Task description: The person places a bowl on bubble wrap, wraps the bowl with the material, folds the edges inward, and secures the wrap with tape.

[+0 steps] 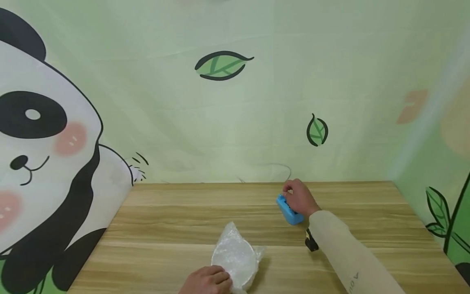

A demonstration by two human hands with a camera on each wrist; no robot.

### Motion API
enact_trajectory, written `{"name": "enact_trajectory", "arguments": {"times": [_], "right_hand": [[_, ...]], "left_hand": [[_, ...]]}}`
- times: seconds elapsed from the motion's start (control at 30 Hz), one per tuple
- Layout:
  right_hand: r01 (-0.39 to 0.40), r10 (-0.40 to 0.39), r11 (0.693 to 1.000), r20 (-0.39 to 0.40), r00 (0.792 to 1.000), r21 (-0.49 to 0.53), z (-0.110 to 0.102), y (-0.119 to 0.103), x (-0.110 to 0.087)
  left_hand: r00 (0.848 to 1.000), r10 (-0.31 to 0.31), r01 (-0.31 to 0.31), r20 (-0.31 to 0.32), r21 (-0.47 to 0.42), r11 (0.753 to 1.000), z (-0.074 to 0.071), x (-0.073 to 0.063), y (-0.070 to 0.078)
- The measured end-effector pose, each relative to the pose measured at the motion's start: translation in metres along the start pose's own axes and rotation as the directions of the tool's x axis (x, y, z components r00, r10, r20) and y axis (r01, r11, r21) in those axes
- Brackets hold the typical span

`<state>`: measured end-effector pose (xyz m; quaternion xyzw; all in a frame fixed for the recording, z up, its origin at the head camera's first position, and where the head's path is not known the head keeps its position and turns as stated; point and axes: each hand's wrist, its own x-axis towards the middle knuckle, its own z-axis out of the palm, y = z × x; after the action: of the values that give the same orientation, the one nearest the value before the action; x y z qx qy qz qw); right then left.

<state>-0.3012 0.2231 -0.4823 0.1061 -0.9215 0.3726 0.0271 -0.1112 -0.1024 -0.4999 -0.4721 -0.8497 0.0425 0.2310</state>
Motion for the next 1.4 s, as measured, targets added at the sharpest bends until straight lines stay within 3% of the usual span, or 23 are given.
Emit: {"name": "enact_trajectory", "arguments": {"times": [0.2, 0.47, 0.77, 1.1, 1.4], "right_hand": [[0.024, -0.025, 0.999, 0.04, 0.999, 0.039, -0.005, 0.003, 0.006], [0.017, -0.018, 1.0, 0.068, 0.998, 0.011, -0.002, 0.007, 0.01], [0.019, -0.02, 1.0, 0.086, 0.996, 0.006, -0.001, 0.01, 0.016], [0.055, -0.055, 0.999, 0.078, 0.995, 0.001, 0.009, 0.019, 0.024], [0.039, -0.039, 0.999, 0.098, 0.994, 0.002, 0.006, 0.017, 0.022]], "left_hand": [[1.0, -0.005, 0.005, -0.003, 0.002, 1.0, 0.0, 0.001, 0.0], [1.0, 0.0, 0.0, 0.0, -0.001, 1.0, 0.002, 0.002, 0.0], [0.998, -0.016, 0.019, 0.061, -0.05, 0.999, 0.0, 0.002, 0.0], [1.0, -0.001, 0.001, -0.003, 0.035, 0.999, 0.003, 0.0, -0.001], [0.998, -0.023, 0.025, 0.062, -0.026, 0.999, 0.001, 0.002, 0.0]]}}
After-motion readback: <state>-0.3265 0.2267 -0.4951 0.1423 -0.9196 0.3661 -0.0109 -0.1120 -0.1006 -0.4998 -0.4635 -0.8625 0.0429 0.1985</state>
